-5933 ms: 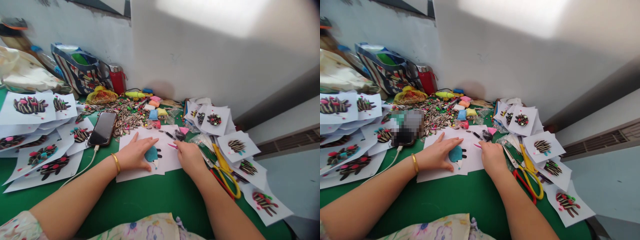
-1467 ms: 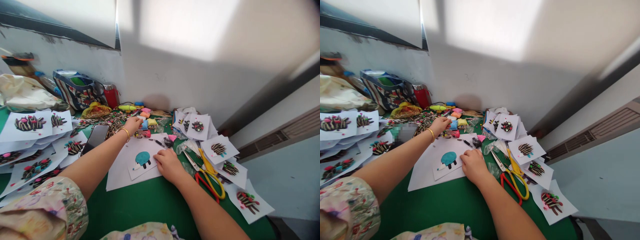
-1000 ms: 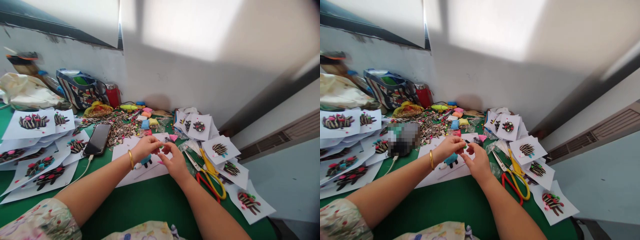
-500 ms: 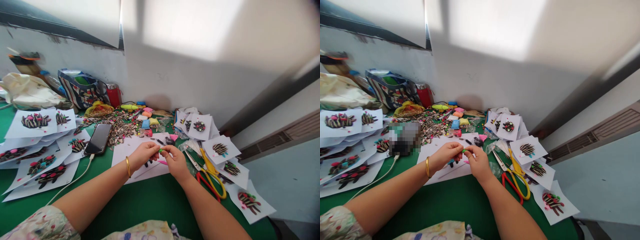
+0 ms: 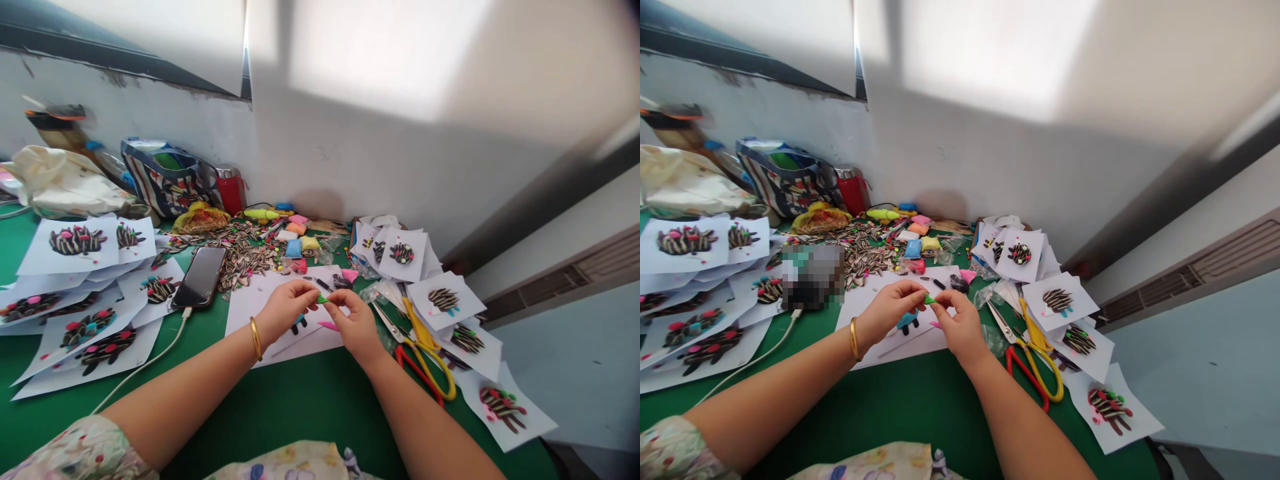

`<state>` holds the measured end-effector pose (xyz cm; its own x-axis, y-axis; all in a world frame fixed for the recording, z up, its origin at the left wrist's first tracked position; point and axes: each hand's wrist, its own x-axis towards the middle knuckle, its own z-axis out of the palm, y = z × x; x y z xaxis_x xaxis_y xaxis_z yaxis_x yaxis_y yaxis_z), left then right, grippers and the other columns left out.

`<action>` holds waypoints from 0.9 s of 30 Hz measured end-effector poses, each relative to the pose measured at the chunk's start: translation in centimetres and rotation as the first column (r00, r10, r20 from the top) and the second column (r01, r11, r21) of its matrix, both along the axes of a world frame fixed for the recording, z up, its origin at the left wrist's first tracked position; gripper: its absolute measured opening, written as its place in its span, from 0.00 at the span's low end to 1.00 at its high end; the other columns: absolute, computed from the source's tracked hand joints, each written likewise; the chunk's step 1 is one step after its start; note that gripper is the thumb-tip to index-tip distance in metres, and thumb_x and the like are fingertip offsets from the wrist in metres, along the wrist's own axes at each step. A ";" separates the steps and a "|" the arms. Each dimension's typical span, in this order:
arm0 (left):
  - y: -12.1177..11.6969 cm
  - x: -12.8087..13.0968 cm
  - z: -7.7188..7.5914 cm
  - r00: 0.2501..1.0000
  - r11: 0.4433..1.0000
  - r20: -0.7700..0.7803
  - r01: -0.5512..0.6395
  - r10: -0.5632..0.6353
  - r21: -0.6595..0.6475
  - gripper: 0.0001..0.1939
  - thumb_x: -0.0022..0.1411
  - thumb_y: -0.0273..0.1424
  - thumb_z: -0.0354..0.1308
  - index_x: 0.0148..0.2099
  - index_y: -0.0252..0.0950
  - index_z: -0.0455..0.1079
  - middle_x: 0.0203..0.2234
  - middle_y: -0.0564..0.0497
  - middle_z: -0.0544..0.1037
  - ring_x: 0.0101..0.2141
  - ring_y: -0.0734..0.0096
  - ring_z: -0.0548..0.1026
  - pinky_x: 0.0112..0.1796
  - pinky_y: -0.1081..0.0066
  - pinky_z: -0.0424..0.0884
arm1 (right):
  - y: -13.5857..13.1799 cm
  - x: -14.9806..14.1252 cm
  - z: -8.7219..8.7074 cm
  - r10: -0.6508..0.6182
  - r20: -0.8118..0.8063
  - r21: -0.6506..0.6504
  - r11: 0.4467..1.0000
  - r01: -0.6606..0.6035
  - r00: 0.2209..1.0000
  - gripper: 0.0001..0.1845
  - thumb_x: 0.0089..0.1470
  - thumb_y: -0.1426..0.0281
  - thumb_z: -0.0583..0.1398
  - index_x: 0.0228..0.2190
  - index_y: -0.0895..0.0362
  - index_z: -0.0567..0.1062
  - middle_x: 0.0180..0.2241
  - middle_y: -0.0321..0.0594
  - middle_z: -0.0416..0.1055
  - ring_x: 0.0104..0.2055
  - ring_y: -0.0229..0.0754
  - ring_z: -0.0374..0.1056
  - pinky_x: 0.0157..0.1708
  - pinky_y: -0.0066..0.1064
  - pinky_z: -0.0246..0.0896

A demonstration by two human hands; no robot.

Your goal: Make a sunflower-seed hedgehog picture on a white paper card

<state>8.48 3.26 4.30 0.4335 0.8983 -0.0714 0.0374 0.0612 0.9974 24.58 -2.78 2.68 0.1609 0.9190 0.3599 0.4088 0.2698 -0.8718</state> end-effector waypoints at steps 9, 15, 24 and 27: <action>-1.3 -0.2 -0.5 1.000 0.999 0.006 -0.023 0.023 0.026 0.17 0.51 0.37 0.66 0.43 0.37 0.77 0.34 0.49 0.80 0.33 0.69 0.75 0.32 0.72 0.70 | -0.3 -0.6 0.0 0.055 -0.016 -0.026 0.998 -0.056 0.998 0.05 0.53 0.68 0.61 0.33 0.55 0.75 0.33 0.38 0.74 0.37 0.42 0.70 0.41 0.37 0.67; -1.8 -0.6 -0.3 0.997 0.996 0.022 -0.075 0.074 0.044 0.11 0.48 0.36 0.66 0.32 0.35 0.73 0.24 0.54 0.75 0.26 0.74 0.70 0.27 0.74 0.67 | -0.6 -0.5 0.1 0.134 -0.085 -0.056 0.989 -0.139 0.987 0.10 0.55 0.64 0.62 0.39 0.54 0.72 0.33 0.36 0.72 0.36 0.40 0.68 0.41 0.34 0.65; -2.1 -1.2 0.1 0.996 0.996 -0.085 0.004 0.003 0.087 0.10 0.55 0.37 0.61 0.31 0.34 0.73 0.23 0.53 0.74 0.25 0.74 0.68 0.28 0.73 0.65 | -0.4 -0.4 0.4 0.175 -0.101 -0.161 0.969 -0.190 0.979 0.07 0.53 0.65 0.63 0.30 0.56 0.76 0.28 0.36 0.73 0.32 0.39 0.67 0.36 0.31 0.61; -2.0 -1.2 -0.3 0.997 0.997 -0.072 0.019 -0.014 0.077 0.11 0.58 0.38 0.58 0.32 0.34 0.70 0.23 0.54 0.73 0.26 0.74 0.69 0.29 0.73 0.65 | -0.4 -0.4 0.3 0.207 -0.151 -0.166 0.959 -0.231 0.967 0.07 0.55 0.66 0.61 0.29 0.56 0.75 0.28 0.35 0.73 0.32 0.38 0.67 0.36 0.30 0.61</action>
